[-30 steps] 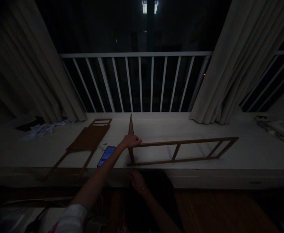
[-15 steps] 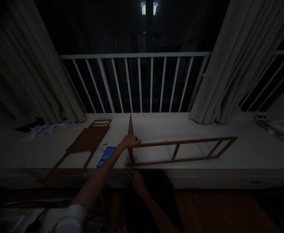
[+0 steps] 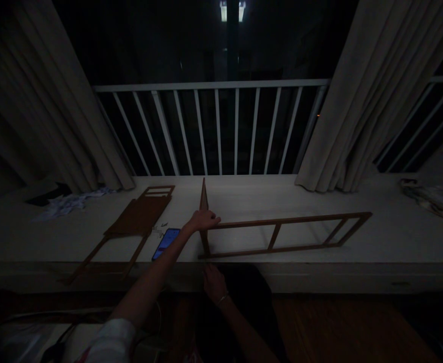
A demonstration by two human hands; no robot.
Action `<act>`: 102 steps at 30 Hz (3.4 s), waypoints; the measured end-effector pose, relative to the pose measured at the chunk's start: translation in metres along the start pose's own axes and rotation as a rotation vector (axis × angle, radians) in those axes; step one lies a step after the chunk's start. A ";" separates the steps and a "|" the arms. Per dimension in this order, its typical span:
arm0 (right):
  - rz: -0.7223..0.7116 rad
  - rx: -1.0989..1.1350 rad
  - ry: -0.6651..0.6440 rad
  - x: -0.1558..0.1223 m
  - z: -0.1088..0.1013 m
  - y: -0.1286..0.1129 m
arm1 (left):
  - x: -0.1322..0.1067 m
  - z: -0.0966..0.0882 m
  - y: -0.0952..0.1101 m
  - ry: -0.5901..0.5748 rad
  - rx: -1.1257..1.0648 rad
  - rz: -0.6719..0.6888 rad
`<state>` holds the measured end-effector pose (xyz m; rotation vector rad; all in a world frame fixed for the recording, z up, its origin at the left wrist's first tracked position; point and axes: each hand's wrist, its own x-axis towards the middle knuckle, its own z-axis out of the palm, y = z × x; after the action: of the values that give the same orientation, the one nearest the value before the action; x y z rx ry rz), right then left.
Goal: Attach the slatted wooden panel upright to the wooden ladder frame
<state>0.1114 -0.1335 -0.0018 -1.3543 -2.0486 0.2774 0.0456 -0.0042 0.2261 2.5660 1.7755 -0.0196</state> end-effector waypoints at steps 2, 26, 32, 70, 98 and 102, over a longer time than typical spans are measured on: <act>0.007 -0.001 -0.005 0.000 -0.003 -0.001 | 0.000 0.000 0.000 -0.004 -0.001 -0.004; 0.182 -0.051 -0.011 -0.004 0.001 0.005 | -0.007 -0.010 0.004 -0.032 -0.001 -0.024; 0.168 -0.125 0.055 -0.005 -0.005 0.000 | -0.006 -0.009 0.002 -0.032 -0.017 -0.015; -0.048 0.084 -0.106 -0.004 0.014 0.016 | -0.006 -0.007 0.002 -0.026 -0.023 -0.030; 0.002 -0.070 -0.038 -0.002 0.011 0.005 | -0.005 -0.008 0.002 -0.026 -0.003 -0.017; 0.012 -0.124 -0.094 0.002 0.004 -0.003 | -0.004 -0.005 -0.001 -0.013 -0.013 -0.005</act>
<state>0.1065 -0.1321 -0.0026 -1.4530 -2.1670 0.2270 0.0438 -0.0073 0.2312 2.5470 1.7712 -0.0253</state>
